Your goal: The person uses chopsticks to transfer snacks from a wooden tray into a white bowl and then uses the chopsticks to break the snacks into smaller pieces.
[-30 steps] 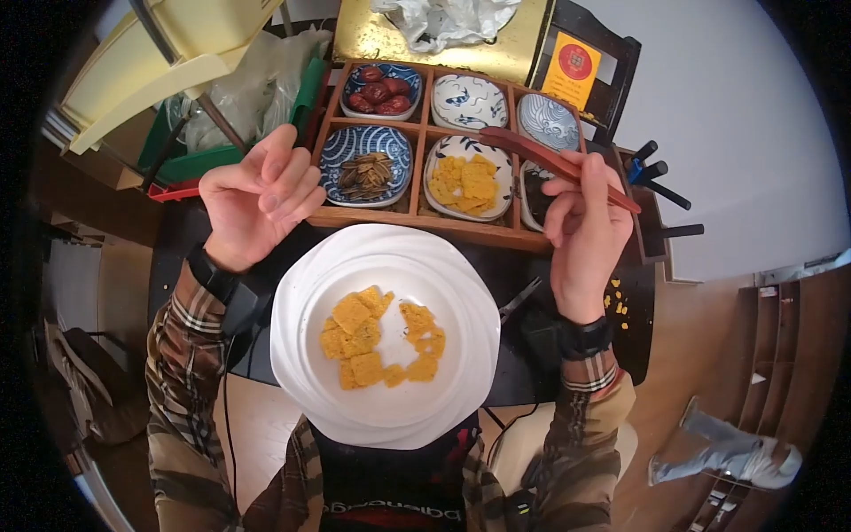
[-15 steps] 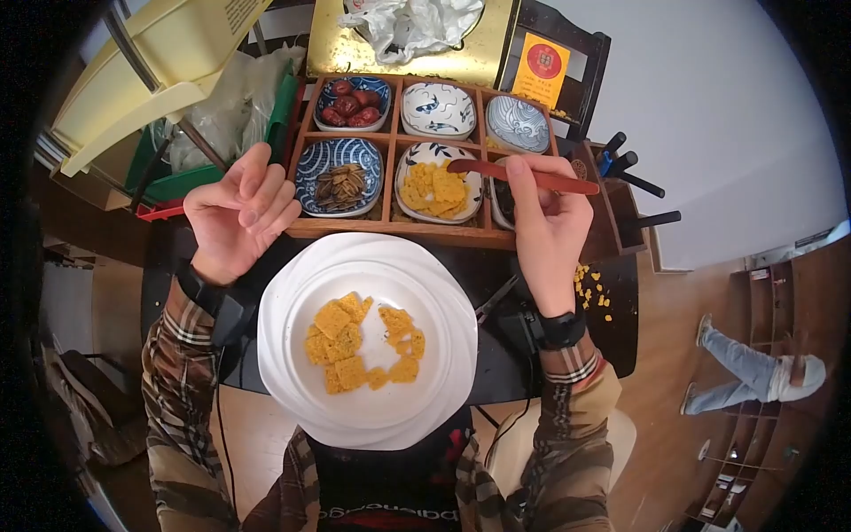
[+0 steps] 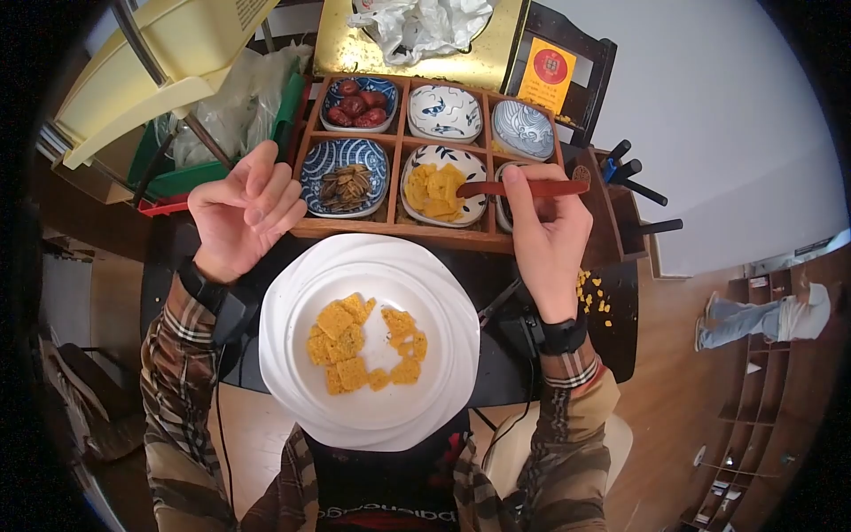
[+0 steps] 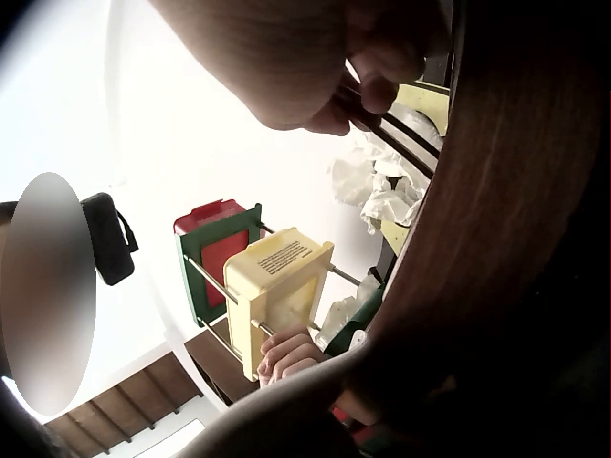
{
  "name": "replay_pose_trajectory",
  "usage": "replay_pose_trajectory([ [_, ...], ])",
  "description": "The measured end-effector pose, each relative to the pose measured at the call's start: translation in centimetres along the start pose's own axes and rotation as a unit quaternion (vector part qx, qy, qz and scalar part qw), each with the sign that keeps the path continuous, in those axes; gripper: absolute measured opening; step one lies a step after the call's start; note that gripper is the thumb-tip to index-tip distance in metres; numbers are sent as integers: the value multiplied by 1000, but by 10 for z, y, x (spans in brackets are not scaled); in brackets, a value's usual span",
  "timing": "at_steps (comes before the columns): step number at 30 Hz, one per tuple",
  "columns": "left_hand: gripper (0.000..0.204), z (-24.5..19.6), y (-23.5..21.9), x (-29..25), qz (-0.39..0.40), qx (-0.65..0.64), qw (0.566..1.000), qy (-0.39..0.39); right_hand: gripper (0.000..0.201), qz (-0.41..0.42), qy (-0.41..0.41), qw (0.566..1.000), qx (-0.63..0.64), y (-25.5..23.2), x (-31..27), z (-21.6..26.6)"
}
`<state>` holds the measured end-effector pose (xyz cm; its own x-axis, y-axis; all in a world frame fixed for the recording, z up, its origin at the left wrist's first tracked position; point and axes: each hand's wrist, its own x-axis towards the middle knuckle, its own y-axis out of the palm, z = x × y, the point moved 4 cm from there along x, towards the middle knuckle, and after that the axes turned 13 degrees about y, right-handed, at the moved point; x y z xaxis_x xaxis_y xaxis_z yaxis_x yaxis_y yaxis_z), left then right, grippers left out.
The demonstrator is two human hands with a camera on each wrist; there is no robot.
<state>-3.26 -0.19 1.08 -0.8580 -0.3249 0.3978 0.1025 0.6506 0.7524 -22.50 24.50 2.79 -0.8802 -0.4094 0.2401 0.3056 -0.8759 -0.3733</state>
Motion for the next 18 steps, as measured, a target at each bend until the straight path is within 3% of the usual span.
replay_pose_trajectory([
  [3, 11, 0, 1, 1, -12, 25, 1000, -12, 15, 14, 53, 997, 48, 2, 1, -2],
  [5, 3, 1, -1, 0, -1, 3, 1000, 0, 15, 22, 59, 996, 57, 1, 2, -4],
  [18, 3, 1, -1, -1, -9, 5, 1000, 2, 16, 65, 62, 992, 87, 4, 1, -3],
])
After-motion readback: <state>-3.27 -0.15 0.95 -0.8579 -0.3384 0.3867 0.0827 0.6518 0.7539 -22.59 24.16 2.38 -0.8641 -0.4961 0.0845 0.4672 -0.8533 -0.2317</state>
